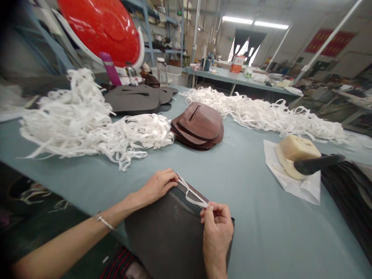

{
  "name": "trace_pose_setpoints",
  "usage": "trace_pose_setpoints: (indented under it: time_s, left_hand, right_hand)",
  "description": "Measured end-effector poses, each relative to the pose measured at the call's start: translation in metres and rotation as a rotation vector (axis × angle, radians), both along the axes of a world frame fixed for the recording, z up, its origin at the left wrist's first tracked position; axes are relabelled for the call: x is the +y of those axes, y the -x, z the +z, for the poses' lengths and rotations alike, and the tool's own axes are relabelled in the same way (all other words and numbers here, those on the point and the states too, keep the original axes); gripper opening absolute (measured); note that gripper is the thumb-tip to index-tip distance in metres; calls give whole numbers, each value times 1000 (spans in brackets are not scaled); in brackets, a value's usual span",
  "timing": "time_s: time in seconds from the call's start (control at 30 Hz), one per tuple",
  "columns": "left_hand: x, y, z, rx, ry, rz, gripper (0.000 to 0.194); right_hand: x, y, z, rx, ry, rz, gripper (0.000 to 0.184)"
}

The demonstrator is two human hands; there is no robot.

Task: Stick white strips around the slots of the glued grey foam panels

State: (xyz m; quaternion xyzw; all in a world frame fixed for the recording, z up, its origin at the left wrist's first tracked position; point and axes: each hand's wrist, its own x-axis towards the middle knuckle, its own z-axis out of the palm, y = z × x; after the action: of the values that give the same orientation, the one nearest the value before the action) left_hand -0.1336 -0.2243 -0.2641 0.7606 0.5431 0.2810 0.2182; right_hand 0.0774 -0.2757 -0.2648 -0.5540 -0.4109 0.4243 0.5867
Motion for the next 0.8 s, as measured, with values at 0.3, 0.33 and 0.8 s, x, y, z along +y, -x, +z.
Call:
trace_pose_setpoints:
  time_s: [0.3, 0.33, 0.8]
  left_hand:
    - [-21, 88, 67, 50, 618, -452, 21]
    - [-27, 100, 78, 87, 688, -456, 21]
    - [-33, -21, 46, 31, 99, -451, 17]
  right_hand:
    - [-5, -15, -16, -101, 45, 9, 27]
    - [-4, -15, -17, -124, 48, 28, 27]
    - [-29, -16, 8, -540, -240, 302, 15]
